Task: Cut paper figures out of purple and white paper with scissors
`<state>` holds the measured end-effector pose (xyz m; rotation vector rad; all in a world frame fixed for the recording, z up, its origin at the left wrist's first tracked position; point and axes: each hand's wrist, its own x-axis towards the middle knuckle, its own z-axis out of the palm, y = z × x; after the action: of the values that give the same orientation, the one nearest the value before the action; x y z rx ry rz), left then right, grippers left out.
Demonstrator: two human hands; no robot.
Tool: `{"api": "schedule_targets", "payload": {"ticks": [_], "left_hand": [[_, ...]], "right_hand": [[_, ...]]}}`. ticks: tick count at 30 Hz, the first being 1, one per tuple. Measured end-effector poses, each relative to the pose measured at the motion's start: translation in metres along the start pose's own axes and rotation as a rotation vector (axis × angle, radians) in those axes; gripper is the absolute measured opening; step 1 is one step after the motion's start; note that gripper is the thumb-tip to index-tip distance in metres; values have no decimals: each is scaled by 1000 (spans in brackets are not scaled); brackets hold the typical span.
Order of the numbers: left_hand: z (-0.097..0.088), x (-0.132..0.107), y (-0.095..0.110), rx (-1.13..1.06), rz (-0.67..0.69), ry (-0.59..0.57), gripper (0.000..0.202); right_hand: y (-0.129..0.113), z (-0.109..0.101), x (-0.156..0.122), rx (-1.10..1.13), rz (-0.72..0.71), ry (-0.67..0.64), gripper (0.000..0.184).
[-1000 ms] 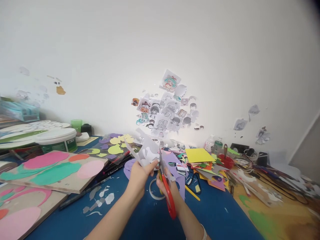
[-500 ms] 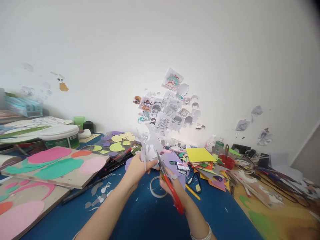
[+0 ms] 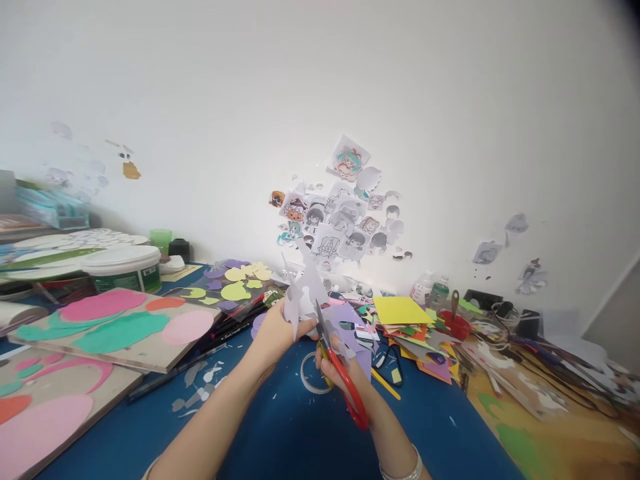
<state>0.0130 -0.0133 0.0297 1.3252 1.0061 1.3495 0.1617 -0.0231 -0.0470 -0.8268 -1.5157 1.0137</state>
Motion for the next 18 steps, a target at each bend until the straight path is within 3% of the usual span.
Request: {"api": "schedule_targets", "payload": {"ticks": [5,12,18], "left_hand": [[1,0,-2,30,19,28,33],[-8,10,-11,163,20,25,38],[-14,12,-11,208,33,-8,39]], "right_hand": [[11,-2,6,-51,-33,-35,39],[-1,-13,2,-196,-14,-176,31],[8,-14,6,-277,-89,-108,24]]}}
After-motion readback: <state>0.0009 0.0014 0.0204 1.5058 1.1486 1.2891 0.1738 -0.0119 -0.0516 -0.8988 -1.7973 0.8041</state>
